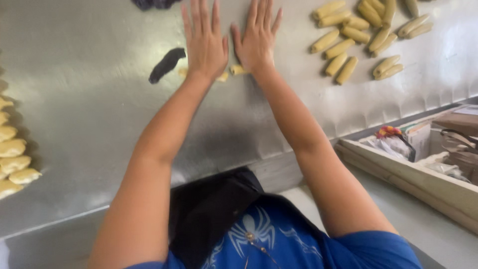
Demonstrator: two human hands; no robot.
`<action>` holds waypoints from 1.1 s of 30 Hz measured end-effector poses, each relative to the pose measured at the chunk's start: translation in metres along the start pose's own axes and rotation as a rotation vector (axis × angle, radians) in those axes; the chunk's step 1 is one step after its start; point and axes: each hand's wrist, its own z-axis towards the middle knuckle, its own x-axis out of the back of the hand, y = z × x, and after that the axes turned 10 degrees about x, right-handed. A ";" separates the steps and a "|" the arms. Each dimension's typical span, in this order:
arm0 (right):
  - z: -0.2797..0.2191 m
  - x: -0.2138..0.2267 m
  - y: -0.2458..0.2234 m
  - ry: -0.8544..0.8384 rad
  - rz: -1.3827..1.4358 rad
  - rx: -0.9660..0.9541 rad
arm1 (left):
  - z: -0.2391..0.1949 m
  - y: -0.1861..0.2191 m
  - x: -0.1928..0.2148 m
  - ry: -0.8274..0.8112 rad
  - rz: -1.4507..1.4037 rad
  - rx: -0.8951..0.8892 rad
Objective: The person flattens small yellow dough pieces on a metal table, places a small piece of dark filling into each, and folds them into crescent shapes. The finished dumplings are arranged in neat rows on the left side of the table.
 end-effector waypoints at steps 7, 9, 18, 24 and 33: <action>-0.135 0.018 -0.036 -0.037 0.107 0.335 | -0.131 0.002 0.041 -0.184 -0.131 -0.169; -0.200 0.012 -0.049 0.005 0.132 0.361 | -0.188 -0.002 0.056 -0.207 -0.066 -0.207; -0.205 0.084 0.004 0.187 0.759 0.284 | -0.119 0.025 0.088 -0.435 -0.746 0.139; -0.218 0.138 0.097 0.080 1.288 0.099 | -0.065 0.161 0.067 -0.561 -0.921 -0.070; -0.228 0.162 0.341 0.525 0.668 -0.059 | -0.031 0.350 -0.024 -0.376 -0.808 -0.322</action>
